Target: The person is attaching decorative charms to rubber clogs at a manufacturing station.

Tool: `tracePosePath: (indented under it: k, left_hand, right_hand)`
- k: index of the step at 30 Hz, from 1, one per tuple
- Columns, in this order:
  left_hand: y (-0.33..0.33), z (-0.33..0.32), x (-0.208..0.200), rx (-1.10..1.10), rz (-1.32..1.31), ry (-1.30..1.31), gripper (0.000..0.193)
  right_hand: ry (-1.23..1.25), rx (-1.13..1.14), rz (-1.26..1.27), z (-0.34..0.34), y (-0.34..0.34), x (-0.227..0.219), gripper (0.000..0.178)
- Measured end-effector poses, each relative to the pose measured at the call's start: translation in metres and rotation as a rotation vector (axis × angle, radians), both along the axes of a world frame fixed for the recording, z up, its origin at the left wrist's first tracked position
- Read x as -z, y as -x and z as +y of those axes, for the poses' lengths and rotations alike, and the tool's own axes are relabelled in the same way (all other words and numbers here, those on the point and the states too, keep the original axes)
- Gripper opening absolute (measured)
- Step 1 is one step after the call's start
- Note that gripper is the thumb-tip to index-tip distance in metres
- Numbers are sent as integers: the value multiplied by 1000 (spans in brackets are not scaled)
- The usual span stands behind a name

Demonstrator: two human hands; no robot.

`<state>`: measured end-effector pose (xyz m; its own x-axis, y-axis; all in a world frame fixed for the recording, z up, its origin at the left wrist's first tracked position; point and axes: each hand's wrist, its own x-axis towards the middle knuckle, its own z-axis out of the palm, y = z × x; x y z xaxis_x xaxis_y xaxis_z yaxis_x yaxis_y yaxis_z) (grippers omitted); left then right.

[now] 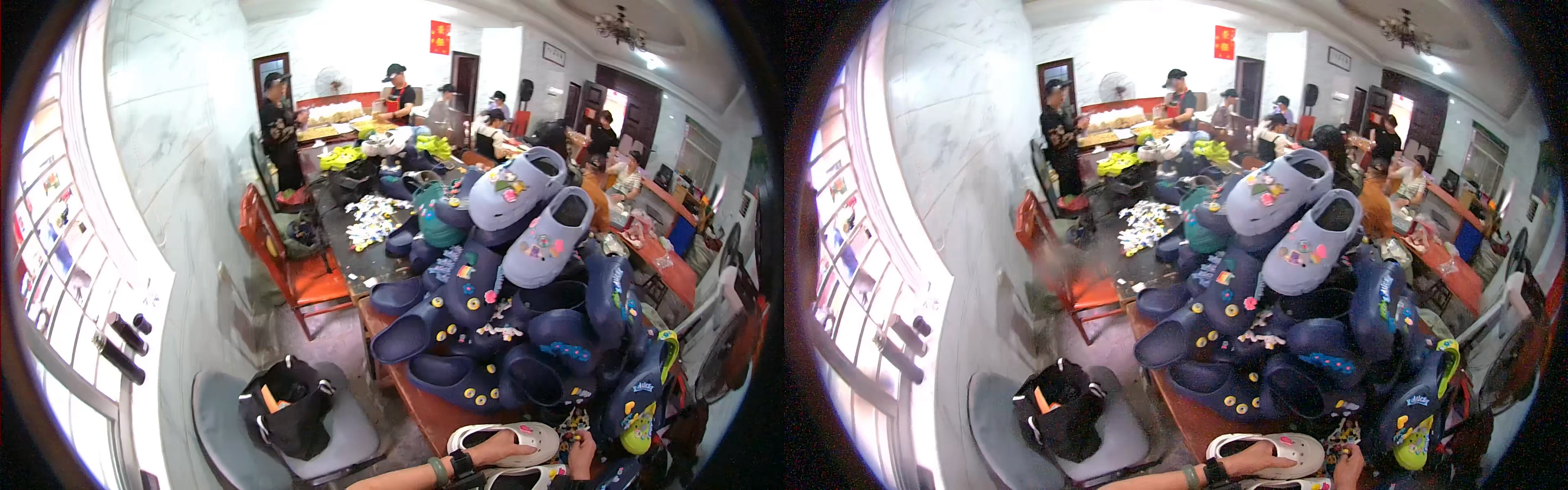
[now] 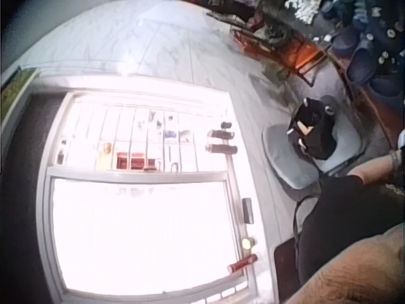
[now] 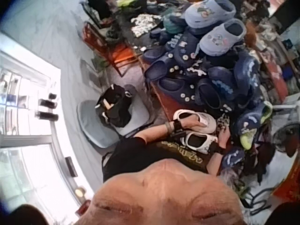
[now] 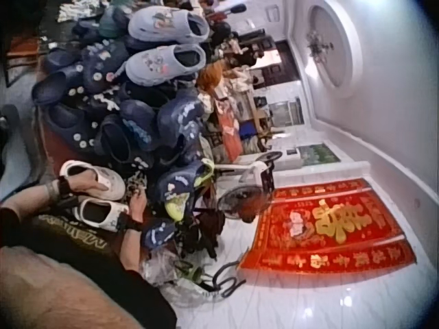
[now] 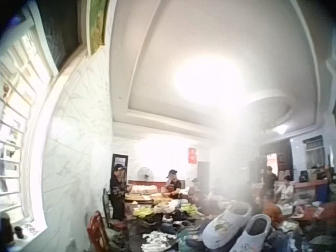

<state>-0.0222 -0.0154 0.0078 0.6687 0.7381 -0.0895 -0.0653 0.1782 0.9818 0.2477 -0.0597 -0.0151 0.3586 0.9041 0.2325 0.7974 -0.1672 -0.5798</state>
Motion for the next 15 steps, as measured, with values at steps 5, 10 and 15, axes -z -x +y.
tracePosePath:
  k: [5,10,15]
  left_hand:
    - [-6,1,-16,33,-31,-34,50]
    - [-47,13,78,-38,132,-91,42]
    - [-36,10,62,46,223,-74,41]
  right_hand:
    - [9,-229,446,-13,-32,15,31]
    - [82,-175,505,-5,-48,29,35]
    - [42,-249,680,-10,-15,1,36]
